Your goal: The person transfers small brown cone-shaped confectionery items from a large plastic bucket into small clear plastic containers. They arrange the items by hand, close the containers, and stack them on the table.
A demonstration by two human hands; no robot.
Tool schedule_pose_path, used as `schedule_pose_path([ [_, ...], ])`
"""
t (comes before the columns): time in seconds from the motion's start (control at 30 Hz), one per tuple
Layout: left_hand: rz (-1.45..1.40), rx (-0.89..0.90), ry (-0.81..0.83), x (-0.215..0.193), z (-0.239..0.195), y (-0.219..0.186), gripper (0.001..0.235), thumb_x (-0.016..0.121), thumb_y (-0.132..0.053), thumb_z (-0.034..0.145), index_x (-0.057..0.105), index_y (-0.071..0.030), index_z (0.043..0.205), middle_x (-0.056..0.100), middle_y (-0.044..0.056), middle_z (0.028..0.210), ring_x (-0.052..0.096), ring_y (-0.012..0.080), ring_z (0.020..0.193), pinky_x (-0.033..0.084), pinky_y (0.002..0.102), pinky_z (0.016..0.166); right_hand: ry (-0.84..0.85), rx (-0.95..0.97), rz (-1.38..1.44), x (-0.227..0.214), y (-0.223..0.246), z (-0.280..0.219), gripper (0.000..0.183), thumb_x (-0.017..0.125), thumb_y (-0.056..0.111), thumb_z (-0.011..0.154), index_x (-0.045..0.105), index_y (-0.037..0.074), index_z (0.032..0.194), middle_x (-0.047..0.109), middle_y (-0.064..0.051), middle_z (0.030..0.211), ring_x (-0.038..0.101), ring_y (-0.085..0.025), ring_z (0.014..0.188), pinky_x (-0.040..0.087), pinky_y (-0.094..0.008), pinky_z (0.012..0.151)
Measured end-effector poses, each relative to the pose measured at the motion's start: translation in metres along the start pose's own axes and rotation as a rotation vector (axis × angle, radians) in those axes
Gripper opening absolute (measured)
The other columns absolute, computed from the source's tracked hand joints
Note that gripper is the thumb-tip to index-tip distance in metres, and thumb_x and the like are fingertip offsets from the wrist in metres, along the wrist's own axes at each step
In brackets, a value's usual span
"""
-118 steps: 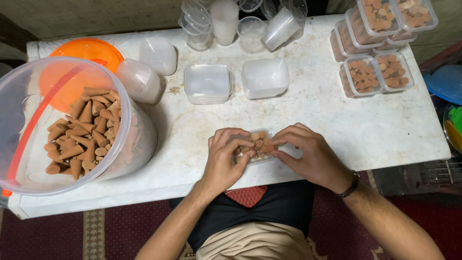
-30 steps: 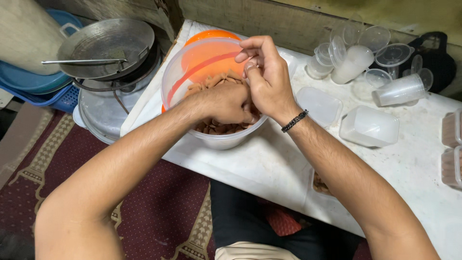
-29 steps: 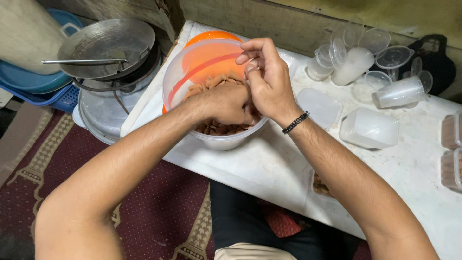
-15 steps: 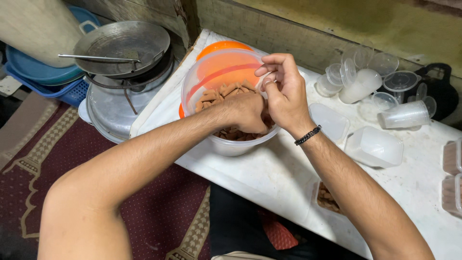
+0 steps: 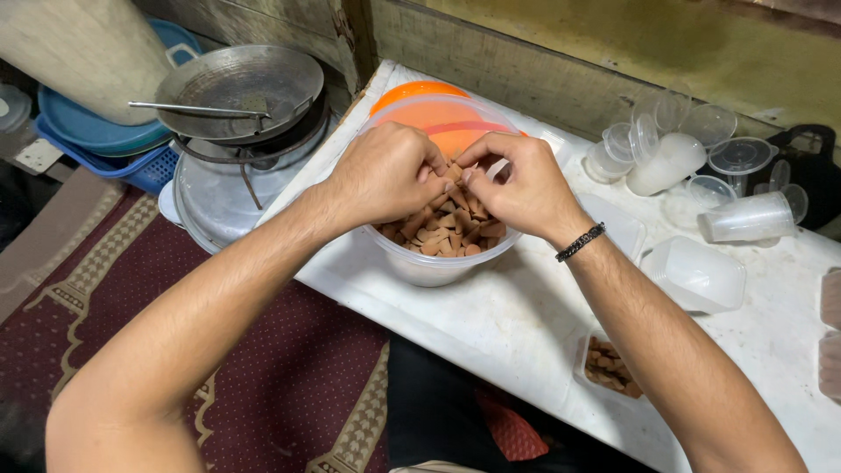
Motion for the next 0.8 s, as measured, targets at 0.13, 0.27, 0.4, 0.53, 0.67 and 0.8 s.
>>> schedule_pose_path([
  [0.13, 0.043, 0.034, -0.038, 0.008, 0.006, 0.007, 0.019, 0.064, -0.022, 0.08, 0.078, -0.011, 0.088, 0.068, 0.005, 0.071, 0.071, 0.0362, 0.084, 0.059, 0.054, 0.074, 0.004, 0.01, 0.052, 0.002, 0.002, -0.001, 0.022, 0.071, 0.002, 0.081, 0.077, 0.006, 0.102, 0.073, -0.008, 0.085, 0.069, -0.014, 0.078, 0.056, -0.022, 0.059],
  [0.27, 0.085, 0.052, -0.073, 0.01, 0.011, 0.01, 0.017, 0.067, -0.023, 0.082, 0.078, -0.015, 0.091, 0.066, 0.002, 0.072, 0.071, 0.0336, 0.08, 0.059, 0.052, 0.074, -0.055, 0.004, 0.112, 0.001, 0.003, -0.002, 0.021, 0.072, -0.001, 0.082, 0.075, 0.001, 0.103, 0.073, -0.011, 0.084, 0.067, -0.012, 0.077, 0.053, -0.019, 0.057],
  [0.4, 0.189, 0.03, -0.045, 0.008, 0.017, 0.021, 0.018, 0.07, -0.021, 0.082, 0.079, -0.014, 0.097, 0.068, 0.003, 0.078, 0.071, 0.0337, 0.084, 0.059, 0.052, 0.076, -0.24, 0.008, 0.097, 0.003, -0.006, 0.0, 0.023, 0.073, 0.0, 0.087, 0.073, -0.001, 0.109, 0.072, -0.013, 0.088, 0.066, -0.012, 0.078, 0.053, -0.018, 0.057],
  [0.53, 0.425, 0.032, 0.027, 0.031, 0.036, 0.059, 0.016, 0.074, -0.028, 0.081, 0.078, -0.019, 0.094, 0.068, 0.001, 0.078, 0.072, 0.0314, 0.081, 0.061, 0.05, 0.072, -0.297, -0.044, 0.032, 0.009, -0.007, -0.003, 0.026, 0.074, -0.003, 0.086, 0.07, -0.003, 0.111, 0.07, -0.015, 0.089, 0.067, -0.017, 0.078, 0.053, -0.021, 0.056],
  [0.67, 0.619, 0.109, 0.19, 0.05, 0.051, 0.071, 0.016, 0.074, -0.012, 0.078, 0.08, -0.013, 0.093, 0.071, 0.007, 0.087, 0.074, 0.0348, 0.081, 0.061, 0.052, 0.07, -0.287, -0.112, -0.046, 0.012, -0.007, -0.005, 0.03, 0.074, -0.004, 0.085, 0.065, -0.002, 0.113, 0.07, -0.015, 0.087, 0.066, -0.019, 0.075, 0.054, -0.024, 0.053],
  [0.8, 0.712, 0.176, 0.272, 0.067, 0.066, 0.074, 0.017, 0.077, -0.003, 0.075, 0.079, -0.005, 0.092, 0.072, 0.015, 0.09, 0.073, 0.0391, 0.077, 0.06, 0.057, 0.064, -0.27, -0.134, -0.064, 0.014, -0.009, -0.005, 0.03, 0.073, -0.004, 0.085, 0.064, -0.002, 0.114, 0.069, -0.015, 0.088, 0.066, -0.019, 0.076, 0.053, -0.024, 0.051],
])
Point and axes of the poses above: each hand's wrist, its own z-axis towards the middle knuckle, its own x-axis out of the palm, y = z × x, the point moved 1 cm from there along z, towards the middle knuckle
